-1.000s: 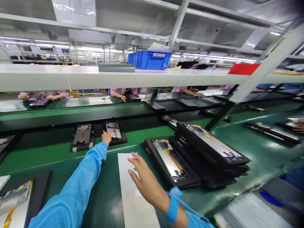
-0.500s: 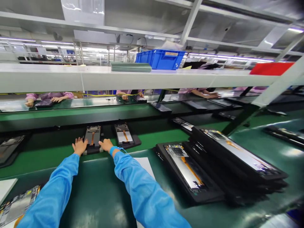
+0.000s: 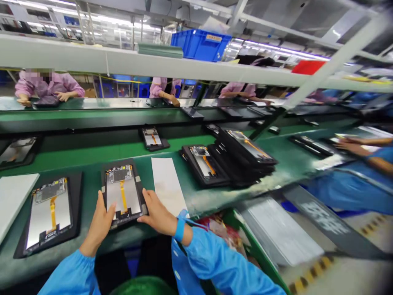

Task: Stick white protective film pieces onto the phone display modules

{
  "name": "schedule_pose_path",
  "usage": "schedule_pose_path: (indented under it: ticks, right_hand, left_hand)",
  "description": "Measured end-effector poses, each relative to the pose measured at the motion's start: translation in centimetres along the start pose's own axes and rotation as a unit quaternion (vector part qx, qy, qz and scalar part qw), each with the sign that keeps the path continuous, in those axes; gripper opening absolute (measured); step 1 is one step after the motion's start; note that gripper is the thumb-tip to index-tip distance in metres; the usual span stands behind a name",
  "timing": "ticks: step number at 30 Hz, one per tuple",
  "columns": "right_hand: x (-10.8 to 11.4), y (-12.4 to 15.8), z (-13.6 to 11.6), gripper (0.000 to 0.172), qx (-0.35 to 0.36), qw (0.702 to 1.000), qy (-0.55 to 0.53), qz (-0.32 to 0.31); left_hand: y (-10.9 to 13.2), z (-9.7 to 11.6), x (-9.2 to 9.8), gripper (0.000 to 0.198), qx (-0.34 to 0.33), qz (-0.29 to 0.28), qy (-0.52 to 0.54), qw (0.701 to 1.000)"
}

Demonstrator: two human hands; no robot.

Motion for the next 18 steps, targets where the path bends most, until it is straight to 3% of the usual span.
schedule_pose_path:
  ticks: [3, 5, 7, 9, 11, 13, 16, 18]
  right_hand:
    - [-2.5, 5.7, -0.4, 0.096, 0.0, 1.0, 0.016, 0.008]
    - [-2.3, 7.4, 0.2, 0.08, 0.012, 0.999, 0.018, 0.023]
    - [0.1, 7.4, 2.2, 0.049, -0.008, 0.998, 0.007, 0.067]
    - [3.7, 6.2, 5.9, 0.023, -0.07, 0.99, 0.018, 0.121]
    - [6.5, 4.1, 9.7, 0.018, -0.131, 0.979, 0.06, 0.146]
    - [7.4, 1.5, 12.5, 0.017, -0.161, 0.973, 0.094, 0.138]
    - [6.3, -1.5, 15.2, 0.016, -0.186, 0.968, 0.12, 0.119]
    - [5.1, -2.4, 16.0, 0.016, -0.198, 0.964, 0.137, 0.111]
  left_hand:
    - [3.2, -2.9, 0.7, 0.081, -0.045, -0.014, -0.091, 0.995]
    - [3.7, -3.3, 1.4, 0.077, -0.087, 0.006, -0.153, 0.984]
    - [3.8, -1.7, 1.9, 0.075, -0.145, 0.05, -0.188, 0.97]
    - [4.5, 2.4, 1.3, 0.067, -0.247, 0.08, -0.184, 0.948]
    - [6.0, 7.6, -1.6, 0.055, -0.375, 0.043, -0.167, 0.911]
    - [7.6, 11.5, -6.3, 0.047, -0.47, -0.052, -0.171, 0.864]
    - [8.6, 13.3, -12.9, 0.046, -0.513, -0.181, -0.218, 0.81]
    - [8.7, 12.9, -15.5, 0.046, -0.515, -0.224, -0.245, 0.79]
Point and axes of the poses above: each hand's wrist, its own y-axis away from the middle knuckle, its own x-axis out of the back of the hand, z = x × y, the point moved 10 cm from there along -y, towards the middle knuckle, and after that the axes turned 12 degrees about z, right-handed, at the moved point
